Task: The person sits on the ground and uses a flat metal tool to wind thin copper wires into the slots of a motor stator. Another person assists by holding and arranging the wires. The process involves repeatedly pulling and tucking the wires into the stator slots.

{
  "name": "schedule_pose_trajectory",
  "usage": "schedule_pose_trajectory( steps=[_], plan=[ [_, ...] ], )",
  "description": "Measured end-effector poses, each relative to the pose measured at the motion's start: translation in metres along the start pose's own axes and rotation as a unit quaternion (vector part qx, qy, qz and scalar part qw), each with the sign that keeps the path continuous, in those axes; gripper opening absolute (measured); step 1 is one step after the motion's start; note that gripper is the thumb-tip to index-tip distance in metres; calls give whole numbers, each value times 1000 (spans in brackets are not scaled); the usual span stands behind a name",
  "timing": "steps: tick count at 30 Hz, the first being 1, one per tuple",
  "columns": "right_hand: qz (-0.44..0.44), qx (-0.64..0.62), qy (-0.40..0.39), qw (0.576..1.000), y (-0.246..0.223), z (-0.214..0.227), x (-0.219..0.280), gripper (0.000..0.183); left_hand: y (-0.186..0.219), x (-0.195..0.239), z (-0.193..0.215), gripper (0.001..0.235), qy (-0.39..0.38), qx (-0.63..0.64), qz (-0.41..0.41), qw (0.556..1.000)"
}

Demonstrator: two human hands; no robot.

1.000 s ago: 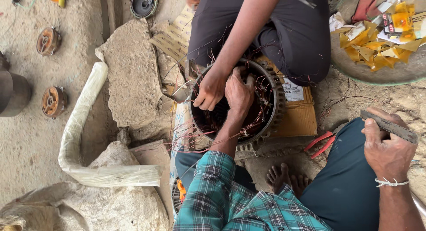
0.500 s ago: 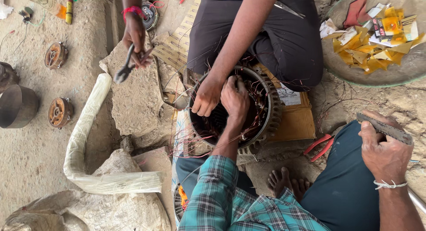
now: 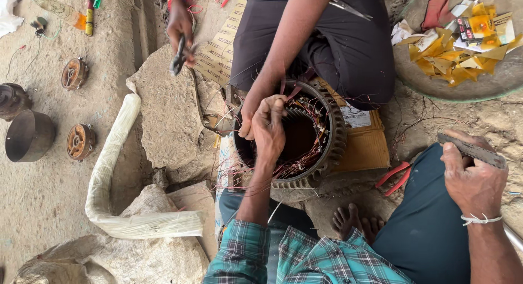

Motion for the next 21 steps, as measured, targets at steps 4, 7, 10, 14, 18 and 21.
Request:
schedule_pose_trajectory(
  steps=[4,7,10,14,18,21],
  plan=[
    [8,0,-1,1000,1,0,7,12,-9,1,7,27,18,139,-5,990],
    [7,2,-3,1000,-4,0,2,16,-9,5,10,31,19,157,-3,987],
    [19,26,-4,999,-11,0,0,17,-9,12,12,36,27,128,41,991],
    [40,83,-5,996,-22,-2,-1,14,-10,12,11,42,-24,108,20,994],
    [41,74,-1,996,-27,-7,-5,12,-16,6,-2,48,-76,-28,10,997],
    [48,101,-1,994,-28,-7,-5,12,-21,7,-15,58,-75,-86,3,993]
  ],
)
Point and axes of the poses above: each hand's wrist, its own x-axis away from the middle knuckle, its own z-axis out of the back of the hand, y = z × x, the point moved 1 cm from there along -x, towards the middle knuckle, and after that the axes turned 6 degrees about z, right-handed, at the moved point
